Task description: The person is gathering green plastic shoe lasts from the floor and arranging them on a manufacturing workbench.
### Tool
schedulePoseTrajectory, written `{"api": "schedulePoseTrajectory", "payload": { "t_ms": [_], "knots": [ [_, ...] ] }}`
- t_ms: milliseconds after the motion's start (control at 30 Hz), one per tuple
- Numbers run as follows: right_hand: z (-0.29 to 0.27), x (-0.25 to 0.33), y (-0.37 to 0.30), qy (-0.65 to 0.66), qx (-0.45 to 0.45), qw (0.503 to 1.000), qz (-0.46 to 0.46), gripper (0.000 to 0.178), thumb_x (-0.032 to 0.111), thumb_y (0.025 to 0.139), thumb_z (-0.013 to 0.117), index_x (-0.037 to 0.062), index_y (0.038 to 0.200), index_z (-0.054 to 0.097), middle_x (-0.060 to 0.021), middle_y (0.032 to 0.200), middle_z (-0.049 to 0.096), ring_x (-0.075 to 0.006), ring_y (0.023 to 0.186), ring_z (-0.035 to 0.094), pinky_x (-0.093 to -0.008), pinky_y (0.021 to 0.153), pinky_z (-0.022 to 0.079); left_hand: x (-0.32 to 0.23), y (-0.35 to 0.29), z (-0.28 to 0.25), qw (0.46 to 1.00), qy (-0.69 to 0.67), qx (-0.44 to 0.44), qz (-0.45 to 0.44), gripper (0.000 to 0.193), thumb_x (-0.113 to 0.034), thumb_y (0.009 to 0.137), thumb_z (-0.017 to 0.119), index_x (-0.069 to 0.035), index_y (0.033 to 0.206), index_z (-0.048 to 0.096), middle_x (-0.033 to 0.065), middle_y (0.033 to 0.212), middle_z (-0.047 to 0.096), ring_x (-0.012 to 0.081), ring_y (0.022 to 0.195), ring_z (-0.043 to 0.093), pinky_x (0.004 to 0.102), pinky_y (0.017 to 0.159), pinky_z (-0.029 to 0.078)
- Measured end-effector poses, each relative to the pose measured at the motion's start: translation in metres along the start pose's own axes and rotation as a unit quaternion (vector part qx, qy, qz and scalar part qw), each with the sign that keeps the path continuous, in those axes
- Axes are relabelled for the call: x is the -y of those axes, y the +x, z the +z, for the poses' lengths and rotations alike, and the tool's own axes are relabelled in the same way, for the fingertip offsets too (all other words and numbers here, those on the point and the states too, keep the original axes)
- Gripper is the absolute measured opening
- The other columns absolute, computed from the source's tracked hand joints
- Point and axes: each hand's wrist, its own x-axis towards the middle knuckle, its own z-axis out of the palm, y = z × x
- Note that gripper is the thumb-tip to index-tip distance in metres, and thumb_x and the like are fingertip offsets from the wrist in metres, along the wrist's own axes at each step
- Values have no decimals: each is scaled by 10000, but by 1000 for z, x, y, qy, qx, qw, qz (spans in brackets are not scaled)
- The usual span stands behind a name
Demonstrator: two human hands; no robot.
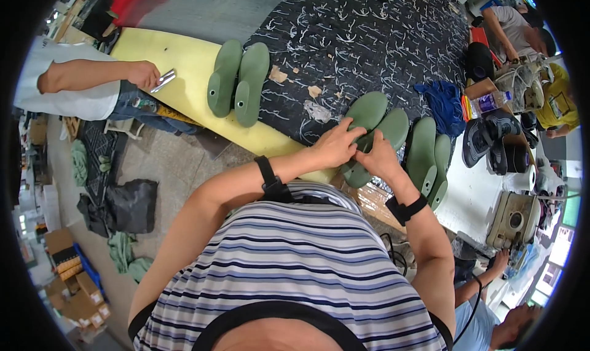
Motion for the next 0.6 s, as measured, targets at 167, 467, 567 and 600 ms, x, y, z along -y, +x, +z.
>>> {"api": "schedulePoseTrajectory", "payload": {
  "t_ms": [167,467,567,600],
  "knots": [
    [-20,-11,-14,91,65,993,40,623,267,789,616,80,1317,344,-40,641,500,-124,533,513,-261,406,454,3,-7,-7,995,96,-13,7,474,-61,727,579,-154,1187,506,237,1076,441,411,842,574,462,719,497],
    [15,-61,-23,164,-55,981,91,925,444,751,646,64,1400,105,-349,1108,449,-340,732,623,-337,549,538,47,-34,-64,980,168,-107,-6,510,-28,729,576,-201,1203,499,235,1099,460,410,916,540,457,752,470],
    [6,-40,-17,168,2,977,133,987,427,732,655,41,1413,52,-415,1210,353,-398,826,611,-348,578,544,64,-48,-91,972,185,-128,-72,473,-50,745,575,-137,1203,494,242,1140,442,422,1012,493,447,833,440],
    [6,-33,-13,146,5,981,126,994,429,730,658,45,1414,48,-413,1227,335,-404,850,606,-358,585,549,69,-51,-93,970,194,-133,-57,473,-50,745,575,-137,1203,494,242,1140,442,422,1012,493,447,833,440]
  ]
}}
